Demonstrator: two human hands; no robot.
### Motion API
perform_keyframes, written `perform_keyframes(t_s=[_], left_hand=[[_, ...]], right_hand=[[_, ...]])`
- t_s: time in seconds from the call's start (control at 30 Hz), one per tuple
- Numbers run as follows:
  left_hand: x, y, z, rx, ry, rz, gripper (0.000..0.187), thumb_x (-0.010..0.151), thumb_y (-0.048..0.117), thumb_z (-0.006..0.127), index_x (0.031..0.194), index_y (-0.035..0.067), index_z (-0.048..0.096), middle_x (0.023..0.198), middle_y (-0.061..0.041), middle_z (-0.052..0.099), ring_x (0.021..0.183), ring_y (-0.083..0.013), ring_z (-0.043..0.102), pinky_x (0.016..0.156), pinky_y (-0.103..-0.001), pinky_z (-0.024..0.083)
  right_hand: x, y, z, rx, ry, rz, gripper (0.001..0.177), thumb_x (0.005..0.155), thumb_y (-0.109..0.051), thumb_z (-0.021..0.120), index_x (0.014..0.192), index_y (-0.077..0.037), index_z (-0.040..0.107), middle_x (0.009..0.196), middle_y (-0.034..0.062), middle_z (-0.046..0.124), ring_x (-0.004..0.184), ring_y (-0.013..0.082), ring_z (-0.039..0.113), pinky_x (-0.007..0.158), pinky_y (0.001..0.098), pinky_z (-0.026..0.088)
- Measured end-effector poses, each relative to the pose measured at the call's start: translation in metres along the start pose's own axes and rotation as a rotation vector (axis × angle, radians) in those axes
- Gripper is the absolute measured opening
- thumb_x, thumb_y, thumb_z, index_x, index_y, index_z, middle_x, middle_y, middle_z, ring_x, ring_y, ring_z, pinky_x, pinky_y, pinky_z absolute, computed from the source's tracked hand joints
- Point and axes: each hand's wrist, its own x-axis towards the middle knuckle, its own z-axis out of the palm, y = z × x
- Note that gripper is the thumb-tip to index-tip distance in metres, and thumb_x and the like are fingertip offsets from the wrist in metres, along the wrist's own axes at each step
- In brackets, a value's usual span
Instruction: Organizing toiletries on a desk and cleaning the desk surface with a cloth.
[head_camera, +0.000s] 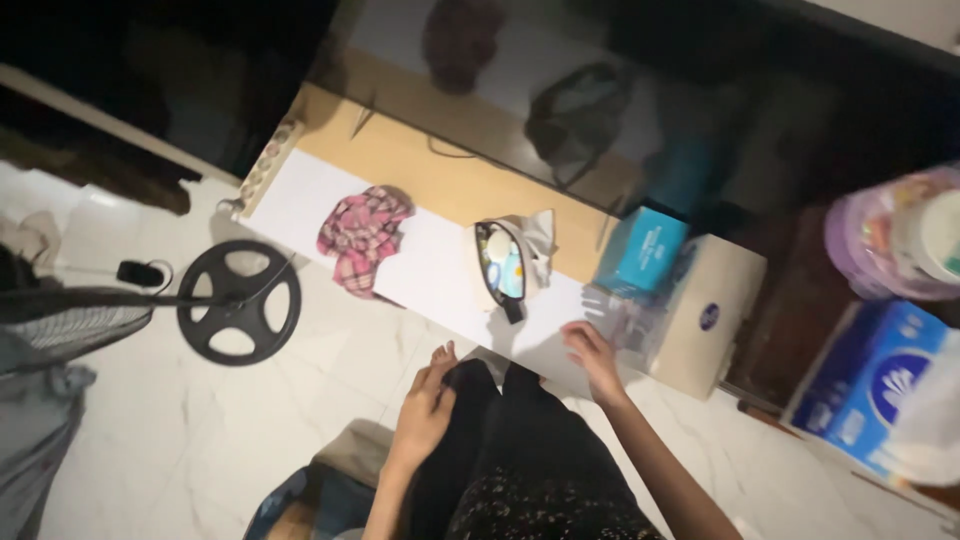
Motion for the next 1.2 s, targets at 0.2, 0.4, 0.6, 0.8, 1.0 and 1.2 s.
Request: perform_keyframes(t_s=[0.2,0.4,0.6,0.8,1.0,1.2], left_hand=[[-0.057,-0.039,-0.034,0.022,0.008,-0.286,0.044,0.088,0.007,0.059,0.131,0.013,0.063,0.127,-0.017,0.063,0.108,-0.0375,0.066,0.089,-0.042,0.054],[-0.104,-0.144,-0.048,0.146,0.065,-0.238,0.046,0.085,0.011,0.064,0.131,0.014,0.063,0.127,-0.017,0.063,0.114,-0.0393,0.064,0.094,-0.043,0.054],[-0.113,-0.2,-0.116,0.237,-0.044,-0.329,0.053,0.084,0.014,0.066,0.136,0.021,0.062,0.134,-0.016,0.059,0.122,-0.0363,0.061,0.096,-0.044,0.054],[-0.088,-0.245,-0.174,0.386,-0.109,0.142,0.043,0.074,0.013,0.065,0.116,0.015,0.057,0.142,-0.02,0.056,0.126,-0.0423,0.057,0.099,-0.046,0.054],[-0.065,-0.207,-0.203,0.271,-0.157,-0.417,0.046,0.089,0.016,0.061,0.134,0.026,0.061,0.144,-0.012,0.052,0.111,-0.0354,0.069,0.092,-0.044,0.058],[-0.033,-0.198,-0.203,0.278,-0.181,-0.157,0.045,0.089,0.015,0.062,0.134,0.02,0.063,0.139,-0.016,0.056,0.118,-0.0382,0.063,0.096,-0.042,0.054]], right_hand=[[0.12,0.07,0.069,-0.602,-0.07,-0.278,0.026,0.089,-0.033,0.077,0.11,-0.017,0.072,0.115,0.008,0.076,0.119,0.0314,0.062,0.094,0.0398,0.052],[0.153,0.085,0.12,-0.924,0.118,-0.247,0.045,0.071,-0.038,0.093,0.104,-0.017,0.07,0.134,0.0369,0.044,0.136,0.0572,0.035,0.105,0.0469,0.044],[0.156,0.106,0.134,-0.827,0.344,-0.345,0.037,0.065,-0.035,0.095,0.088,-0.016,0.074,0.157,0.0324,0.02,0.134,0.0524,0.046,0.109,0.0416,0.048],[0.164,0.115,0.122,-0.859,0.367,-0.275,0.033,0.072,-0.04,0.092,0.091,-0.018,0.079,0.145,0.0271,0.042,0.136,0.046,0.046,0.106,0.0414,0.049],[0.148,0.113,0.133,-0.792,0.405,-0.251,0.03,0.071,-0.039,0.089,0.085,-0.014,0.08,0.1,0.0153,0.068,0.119,0.0374,0.059,0.099,0.0407,0.049],[0.112,0.123,0.146,-0.584,0.482,-0.21,0.033,0.071,-0.039,0.09,0.078,-0.009,0.079,0.075,0.0084,0.073,0.096,0.0327,0.066,0.091,0.0419,0.051]])
